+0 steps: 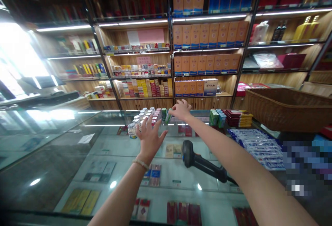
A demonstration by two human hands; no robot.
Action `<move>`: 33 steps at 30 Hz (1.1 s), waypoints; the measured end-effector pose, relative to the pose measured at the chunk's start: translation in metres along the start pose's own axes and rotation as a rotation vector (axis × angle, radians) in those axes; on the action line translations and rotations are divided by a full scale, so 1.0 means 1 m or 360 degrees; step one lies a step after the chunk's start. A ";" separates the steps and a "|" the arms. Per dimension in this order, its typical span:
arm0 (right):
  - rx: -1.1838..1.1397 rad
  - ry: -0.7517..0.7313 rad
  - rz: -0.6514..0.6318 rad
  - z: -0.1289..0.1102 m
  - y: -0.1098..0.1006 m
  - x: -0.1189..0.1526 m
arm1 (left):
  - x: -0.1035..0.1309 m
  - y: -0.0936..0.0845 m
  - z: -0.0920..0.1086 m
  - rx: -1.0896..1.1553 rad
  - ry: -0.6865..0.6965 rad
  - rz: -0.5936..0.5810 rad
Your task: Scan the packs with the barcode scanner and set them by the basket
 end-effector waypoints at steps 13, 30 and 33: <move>-0.0404 0.0039 0.0024 -0.007 -0.021 0.041 | -0.001 -0.012 -0.002 0.0005 -0.0013 0.0255; -0.0287 0.0046 0.0035 0.021 -0.034 0.069 | -0.003 -0.028 0.007 0.0146 0.0114 0.0460; -0.0210 0.0019 0.0027 0.024 -0.035 0.077 | -0.003 -0.030 0.011 0.0186 0.0127 0.0441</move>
Point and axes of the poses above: each hand's wrist, its own x-axis away from the middle knuckle, its own y-axis out of the palm, z = x × y, the point moved 7 cm from there along -x, towards the middle knuckle, and after that the axes turned 7 degrees about -x, right-handed, at the moved point
